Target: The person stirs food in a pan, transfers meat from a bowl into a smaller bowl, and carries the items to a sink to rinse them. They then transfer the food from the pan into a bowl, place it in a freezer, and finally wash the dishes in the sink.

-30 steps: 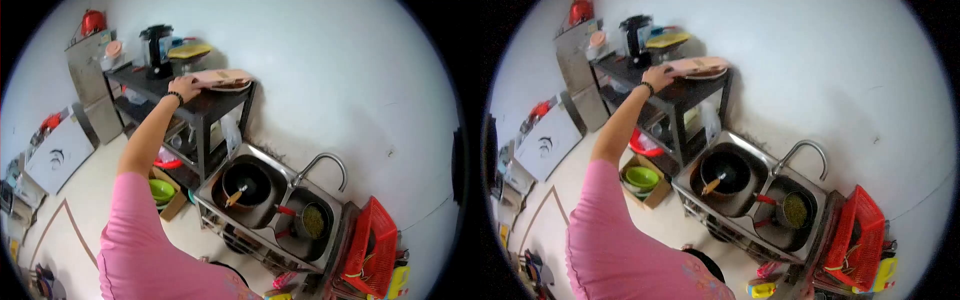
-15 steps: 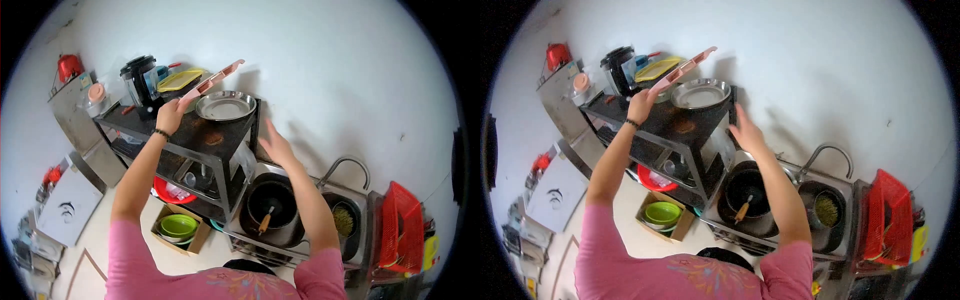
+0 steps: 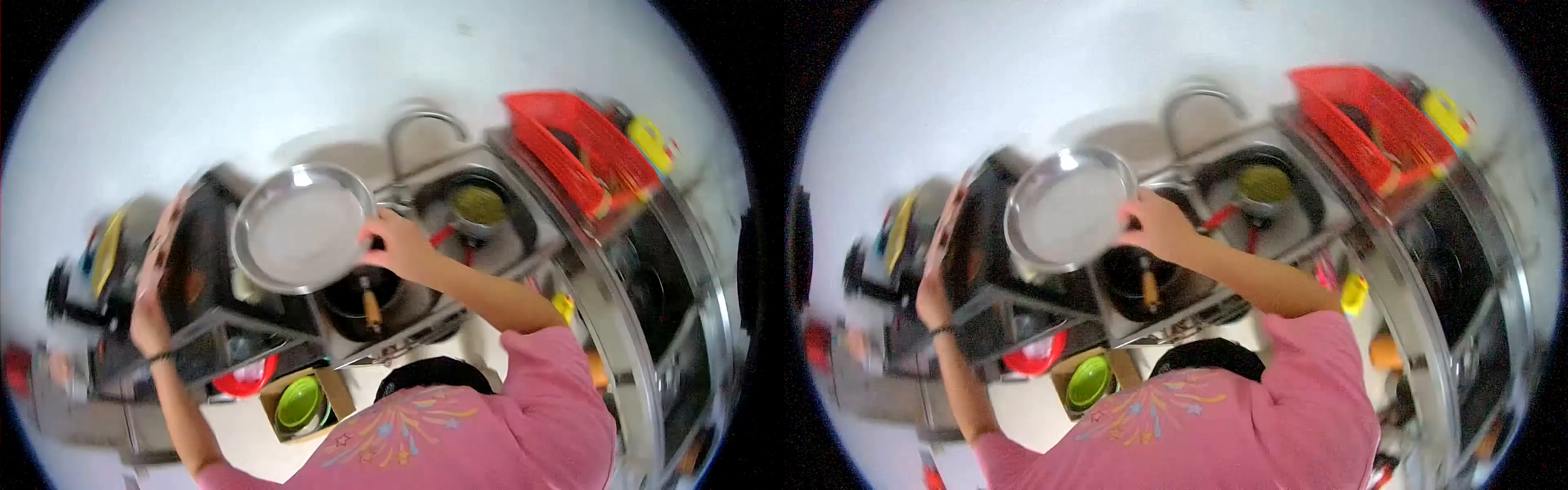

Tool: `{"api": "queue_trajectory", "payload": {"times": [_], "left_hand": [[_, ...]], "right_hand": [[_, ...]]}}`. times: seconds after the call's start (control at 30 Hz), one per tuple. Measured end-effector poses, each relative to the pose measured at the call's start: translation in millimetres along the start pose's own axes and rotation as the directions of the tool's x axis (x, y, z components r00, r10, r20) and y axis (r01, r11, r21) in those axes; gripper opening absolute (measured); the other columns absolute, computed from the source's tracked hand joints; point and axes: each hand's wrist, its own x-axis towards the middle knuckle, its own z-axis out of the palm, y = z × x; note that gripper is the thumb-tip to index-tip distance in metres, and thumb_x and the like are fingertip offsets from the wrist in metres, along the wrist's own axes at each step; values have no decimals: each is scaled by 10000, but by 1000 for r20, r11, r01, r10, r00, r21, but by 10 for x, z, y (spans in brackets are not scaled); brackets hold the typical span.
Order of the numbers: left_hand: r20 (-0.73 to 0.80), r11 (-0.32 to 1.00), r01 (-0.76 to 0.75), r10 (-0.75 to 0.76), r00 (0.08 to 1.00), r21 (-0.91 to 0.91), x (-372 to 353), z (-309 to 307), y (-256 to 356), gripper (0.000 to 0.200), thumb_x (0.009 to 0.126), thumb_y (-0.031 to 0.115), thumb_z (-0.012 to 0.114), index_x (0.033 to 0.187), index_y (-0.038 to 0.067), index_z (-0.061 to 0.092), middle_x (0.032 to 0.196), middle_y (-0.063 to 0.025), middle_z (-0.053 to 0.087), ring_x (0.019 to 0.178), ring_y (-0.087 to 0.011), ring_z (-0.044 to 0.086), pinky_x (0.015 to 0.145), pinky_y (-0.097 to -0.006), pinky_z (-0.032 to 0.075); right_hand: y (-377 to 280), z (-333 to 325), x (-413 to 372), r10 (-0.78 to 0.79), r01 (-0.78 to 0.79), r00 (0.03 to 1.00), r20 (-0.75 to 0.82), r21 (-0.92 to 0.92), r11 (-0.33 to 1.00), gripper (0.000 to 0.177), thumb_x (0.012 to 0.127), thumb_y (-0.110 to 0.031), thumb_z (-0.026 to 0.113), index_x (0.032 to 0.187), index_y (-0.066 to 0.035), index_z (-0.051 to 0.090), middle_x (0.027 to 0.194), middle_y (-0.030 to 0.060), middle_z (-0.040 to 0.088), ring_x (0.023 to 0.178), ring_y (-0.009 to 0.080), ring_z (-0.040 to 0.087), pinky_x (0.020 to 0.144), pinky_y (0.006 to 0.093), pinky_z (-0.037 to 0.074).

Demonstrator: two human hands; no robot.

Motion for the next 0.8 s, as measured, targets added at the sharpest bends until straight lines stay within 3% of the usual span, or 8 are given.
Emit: {"api": "queue_trajectory", "payload": {"times": [0.17, 0.27, 0.33, 0.37, 0.43, 0.47, 0.53, 0.8], "left_hand": [[295, 936, 350, -326, 898, -30, 193, -415, 486, 336, 811, 254, 509, 956, -48, 517, 951, -189, 546, 856, -345, 496, 771, -398, 394], [-263, 954, -195, 253, 931, 225, 51, -521, 1055, 525, 784, 316, 573, 1127, -52, 421, 1033, -208, 519, 956, -327, 490, 826, -374, 400], [-319, 763, -367, 220, 922, -532, -194, -681, 2513, 382, 866, 207, 446, 1161, -34, 408, 1040, -145, 536, 915, -226, 525, 771, -318, 426], [225, 446, 101, 234, 946, -889, -472, -953, 3444, 325, 815, 190, 477, 1033, -48, 511, 1021, -169, 534, 954, -259, 499, 856, -340, 374], [442, 136, 637, 825, 351, -759, -1105, -1274, 5095, 422, 808, 152, 462, 1191, -13, 397, 1155, -132, 462, 1034, -218, 460, 891, -332, 347], [6, 2, 499, 1000, 5, -867, -1387, -1242, 5836, 537, 844, 218, 430, 1297, 21, 221, 1240, -139, 384, 1073, -251, 441, 899, -364, 342], [-59, 196, 839, 964, -261, -508, -2108, -1299, 7110, 713, 860, 432, 366, 1333, 145, -83, 1330, -159, 251, 1153, -319, 368, 917, -415, 335], [180, 342, 894, 937, -300, -291, -2889, -2349, 9957, 341, 804, 152, 461, 1098, -17, 421, 1059, -120, 506, 960, -228, 513, 776, -369, 464]], "right_hand": [[325, -1492, -1948, 409, -433, 899, -155, -184, 882, 267, 575, -32, 685, 801, -45, 542, 816, 57, 510, 770, 181, 526, 679, 280, 444], [315, -2256, -3074, 512, -655, 687, -516, -133, 744, 271, 573, -39, 700, 803, -53, 557, 810, 63, 552, 781, 205, 542, 703, 299, 443], [225, -2795, -3704, 512, -758, 570, -642, -171, 629, 283, 563, -95, 719, 800, -64, 568, 827, 77, 572, 802, 250, 542, 707, 336, 438], [166, -3048, -3937, 505, -780, 531, -680, -161, 605, 283, 563, -95, 719, 800, -64, 568, 827, 77, 572, 802, 250, 542, 707, 336, 438], [122, -3607, -4403, 477, -801, 510, -716, -193, 566, 283, 572, -81, 731, 800, -50, 565, 847, 80, 563, 797, 214, 564, 705, 296, 455], [179, -3899, -4636, 348, -716, 644, -681, -377, 588, 297, 560, -104, 737, 797, -49, 566, 893, 90, 551, 853, 241, 549, 694, 305, 452], [230, -4312, -4857, 417, -717, 603, -680, -233, 657, 301, 559, -120, 736, 796, -51, 564, 948, 111, 523, 888, 269, 529, 718, 310, 454], [1106, -6414, -5992, 440, -807, 542, -717, -295, 512, 810, 645, -168, 692, 1298, -76, 221, 1276, 170, 329, 1190, 314, 312, 973, 384, 268]]}}
